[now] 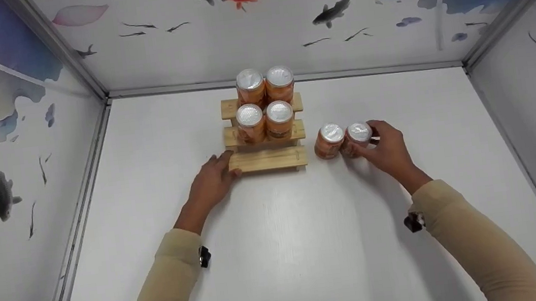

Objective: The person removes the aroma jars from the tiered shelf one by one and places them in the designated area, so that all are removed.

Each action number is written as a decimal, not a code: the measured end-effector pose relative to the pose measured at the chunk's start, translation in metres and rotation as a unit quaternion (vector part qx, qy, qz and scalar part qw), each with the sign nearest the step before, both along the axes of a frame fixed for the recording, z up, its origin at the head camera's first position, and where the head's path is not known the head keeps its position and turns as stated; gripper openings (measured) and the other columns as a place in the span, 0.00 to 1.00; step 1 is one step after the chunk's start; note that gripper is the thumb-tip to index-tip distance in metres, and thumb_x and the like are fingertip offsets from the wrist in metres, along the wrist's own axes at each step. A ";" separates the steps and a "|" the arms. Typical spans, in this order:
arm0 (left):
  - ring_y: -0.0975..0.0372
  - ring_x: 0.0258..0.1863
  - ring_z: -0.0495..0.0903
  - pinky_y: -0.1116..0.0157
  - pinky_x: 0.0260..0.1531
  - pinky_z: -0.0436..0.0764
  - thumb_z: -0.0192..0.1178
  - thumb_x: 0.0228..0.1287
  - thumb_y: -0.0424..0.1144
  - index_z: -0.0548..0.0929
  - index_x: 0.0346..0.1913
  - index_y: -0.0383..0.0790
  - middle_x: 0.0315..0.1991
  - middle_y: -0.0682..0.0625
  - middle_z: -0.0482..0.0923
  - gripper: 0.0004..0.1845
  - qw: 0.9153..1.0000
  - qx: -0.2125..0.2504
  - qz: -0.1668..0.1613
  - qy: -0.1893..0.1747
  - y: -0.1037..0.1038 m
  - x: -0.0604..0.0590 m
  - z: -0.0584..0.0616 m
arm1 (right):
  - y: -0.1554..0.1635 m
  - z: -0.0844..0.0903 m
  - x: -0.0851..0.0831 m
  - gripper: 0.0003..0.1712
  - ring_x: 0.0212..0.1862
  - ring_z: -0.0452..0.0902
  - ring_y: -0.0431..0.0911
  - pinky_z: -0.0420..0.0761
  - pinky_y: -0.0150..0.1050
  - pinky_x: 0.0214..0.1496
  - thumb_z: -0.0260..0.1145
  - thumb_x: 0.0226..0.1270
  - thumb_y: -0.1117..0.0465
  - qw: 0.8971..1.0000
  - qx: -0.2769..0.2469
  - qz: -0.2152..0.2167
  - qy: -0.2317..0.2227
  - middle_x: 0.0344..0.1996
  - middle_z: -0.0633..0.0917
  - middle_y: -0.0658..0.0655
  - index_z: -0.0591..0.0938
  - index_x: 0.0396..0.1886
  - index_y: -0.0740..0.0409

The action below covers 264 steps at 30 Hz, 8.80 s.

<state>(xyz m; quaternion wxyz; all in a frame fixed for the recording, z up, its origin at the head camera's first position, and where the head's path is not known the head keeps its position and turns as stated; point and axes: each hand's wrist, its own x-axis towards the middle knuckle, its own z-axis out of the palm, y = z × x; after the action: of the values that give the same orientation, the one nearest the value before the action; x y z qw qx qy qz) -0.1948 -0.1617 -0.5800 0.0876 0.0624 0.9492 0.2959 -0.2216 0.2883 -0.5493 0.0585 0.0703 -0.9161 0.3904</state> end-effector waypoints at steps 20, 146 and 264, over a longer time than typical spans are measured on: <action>0.42 0.78 0.61 0.39 0.71 0.67 0.56 0.73 0.61 0.64 0.78 0.54 0.75 0.38 0.66 0.35 1.000 0.006 0.004 0.003 0.002 -0.001 0.004 | 0.001 0.019 -0.006 0.35 0.60 0.79 0.59 0.84 0.52 0.61 0.76 0.63 0.55 0.996 0.023 0.021 -0.078 0.56 0.80 0.66 0.72 0.62 0.68; 0.41 0.77 0.61 0.37 0.75 0.60 0.56 0.73 0.59 0.66 0.76 0.51 0.73 0.40 0.70 0.34 0.999 0.030 -0.004 0.019 0.003 0.000 0.002 | -0.064 0.058 -0.019 0.57 0.70 0.70 0.62 0.74 0.61 0.70 0.70 0.59 0.29 0.986 0.154 0.058 0.021 0.71 0.70 0.64 0.63 0.77 0.57; 0.44 0.80 0.57 0.41 0.78 0.55 0.55 0.73 0.61 0.66 0.77 0.55 0.76 0.43 0.67 0.34 0.999 0.039 0.011 0.000 0.003 -0.002 0.000 | 0.022 0.065 -0.015 0.37 0.46 0.84 0.50 0.73 0.18 0.45 0.80 0.55 0.48 0.984 0.049 -0.044 0.164 0.48 0.85 0.61 0.80 0.58 0.64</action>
<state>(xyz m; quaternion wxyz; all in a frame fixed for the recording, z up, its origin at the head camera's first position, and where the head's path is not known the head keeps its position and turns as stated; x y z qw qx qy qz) -0.1969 -0.1589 -0.5798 0.0816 0.0557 0.9375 0.3336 -0.2371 0.3098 -0.4848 0.2220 0.0958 -0.9141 0.3255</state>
